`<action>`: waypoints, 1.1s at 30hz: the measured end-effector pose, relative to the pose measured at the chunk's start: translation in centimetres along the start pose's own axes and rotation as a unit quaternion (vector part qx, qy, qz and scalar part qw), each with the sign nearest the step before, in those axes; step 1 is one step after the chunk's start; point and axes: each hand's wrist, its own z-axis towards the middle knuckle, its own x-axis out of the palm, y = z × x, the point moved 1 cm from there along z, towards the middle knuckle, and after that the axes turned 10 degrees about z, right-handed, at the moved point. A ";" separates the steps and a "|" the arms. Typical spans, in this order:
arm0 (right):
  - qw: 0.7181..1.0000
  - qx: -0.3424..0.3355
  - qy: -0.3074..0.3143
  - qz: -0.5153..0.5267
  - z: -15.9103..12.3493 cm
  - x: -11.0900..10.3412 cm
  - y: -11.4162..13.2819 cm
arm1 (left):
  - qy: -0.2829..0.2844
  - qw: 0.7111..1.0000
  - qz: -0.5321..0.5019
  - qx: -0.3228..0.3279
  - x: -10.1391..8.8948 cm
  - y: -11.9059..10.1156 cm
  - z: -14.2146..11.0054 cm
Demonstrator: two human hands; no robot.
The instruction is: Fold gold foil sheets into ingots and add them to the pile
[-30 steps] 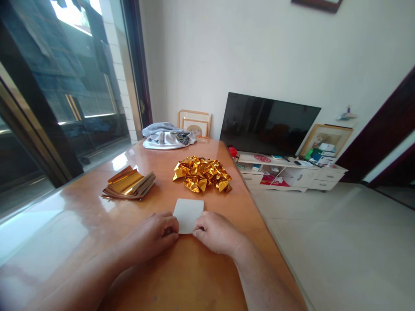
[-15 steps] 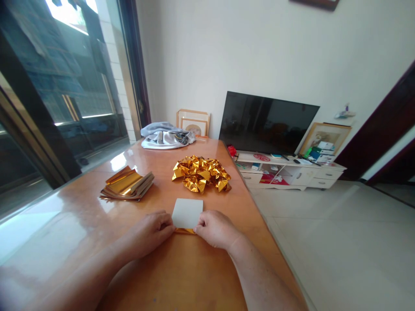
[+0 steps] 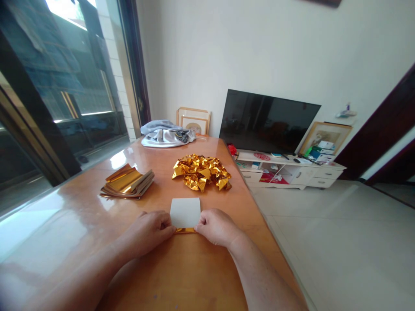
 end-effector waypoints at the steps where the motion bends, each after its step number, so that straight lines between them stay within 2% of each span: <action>1: 1.000 0.002 -0.001 0.000 0.0 0.0 0.0 | 0.001 1.000 0.002 -0.001 0.0 0.0 0.0; 9: 1.000 0.017 -0.014 -0.019 0.1 0.2 0.3 | 0.023 1.000 0.006 0.007 -0.6 0.2 0.1; 13: 0.999 0.024 -0.014 -0.016 0.0 0.1 0.4 | -0.051 0.998 0.022 0.000 -1.8 -1.0 -0.6; 16: 0.999 0.024 -0.015 -0.017 0.0 0.0 0.4 | -0.079 0.994 -0.017 0.079 -2.8 -3.2 -2.0; 19: 1.000 0.011 -0.021 -0.019 0.1 0.0 0.4 | -0.024 0.986 -0.043 0.160 -3.2 -5.4 -3.3; 23: 1.000 0.001 -0.026 -0.015 0.4 0.1 0.2 | 0.031 0.981 -0.038 0.185 -2.8 -6.6 -3.8; 28: 1.000 -0.002 -0.021 -0.006 0.6 0.1 -0.1 | 0.037 0.986 0.007 0.163 -2.0 -6.3 -3.4; 33: 1.000 0.003 -0.007 0.013 0.7 0.2 -0.6 | 0.026 0.984 0.027 0.174 -0.6 -6.1 -3.5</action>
